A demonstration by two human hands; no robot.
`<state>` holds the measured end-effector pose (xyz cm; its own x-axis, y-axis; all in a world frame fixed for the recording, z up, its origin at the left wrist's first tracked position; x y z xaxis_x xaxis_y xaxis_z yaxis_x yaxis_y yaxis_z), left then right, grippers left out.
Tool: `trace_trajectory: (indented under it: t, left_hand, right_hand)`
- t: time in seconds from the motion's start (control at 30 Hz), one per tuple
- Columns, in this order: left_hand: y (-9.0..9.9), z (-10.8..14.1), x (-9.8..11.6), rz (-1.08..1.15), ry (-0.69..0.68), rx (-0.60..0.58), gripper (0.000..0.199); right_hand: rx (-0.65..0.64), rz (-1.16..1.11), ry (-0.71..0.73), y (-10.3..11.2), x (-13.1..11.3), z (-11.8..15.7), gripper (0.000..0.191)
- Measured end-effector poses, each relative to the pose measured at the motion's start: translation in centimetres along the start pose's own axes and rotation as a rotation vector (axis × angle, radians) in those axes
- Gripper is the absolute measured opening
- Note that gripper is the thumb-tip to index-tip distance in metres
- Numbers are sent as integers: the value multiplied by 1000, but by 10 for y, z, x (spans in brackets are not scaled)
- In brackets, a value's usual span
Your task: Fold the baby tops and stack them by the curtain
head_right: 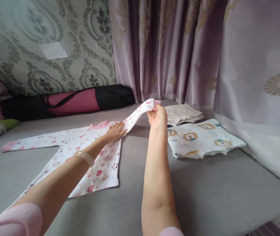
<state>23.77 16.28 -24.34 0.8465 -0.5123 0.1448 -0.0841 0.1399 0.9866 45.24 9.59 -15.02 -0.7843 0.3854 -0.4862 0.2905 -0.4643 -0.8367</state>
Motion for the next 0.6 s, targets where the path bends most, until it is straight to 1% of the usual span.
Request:
trace_trajectory:
  t: [0.1,0.17,0.23,0.3,0.43,0.53,0.6]
  left_hand:
    - [13,-4,-3,-2,36,-2,74]
    - [22,-5,-4,28,58,-1,77]
    - [28,-5,-3,74,65,2,79]
    - [30,-5,-4,105,79,14,77]
    - [21,-6,-8,84,73,27,71]
    - [9,-8,-10,34,47,-14,78]
    - [5,-9,-11,12,38,-43,82]
  right_hand:
    - [-60,30,-36,-21,12,16,9]
    - [-88,46,-52,-31,19,26,11]
    - [-95,56,-58,-35,21,32,11]
    - [-79,58,-52,-34,19,32,11]
    - [-37,43,-40,-26,11,27,9]
    - [-32,46,-36,-25,8,27,9]
    - [-38,62,-34,-27,10,29,9]
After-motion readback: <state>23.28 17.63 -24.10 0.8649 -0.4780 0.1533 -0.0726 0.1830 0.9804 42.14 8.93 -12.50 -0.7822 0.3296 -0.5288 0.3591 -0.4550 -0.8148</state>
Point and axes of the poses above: each hand's wrist, its own z-axis away from the middle knuckle, its own y-axis out of the back of the hand, x = y × z, the point moved 8 cm from there along -z, towards the middle knuckle, and after that the axes turned 4 degrees about -z, right-handed, at the moved point
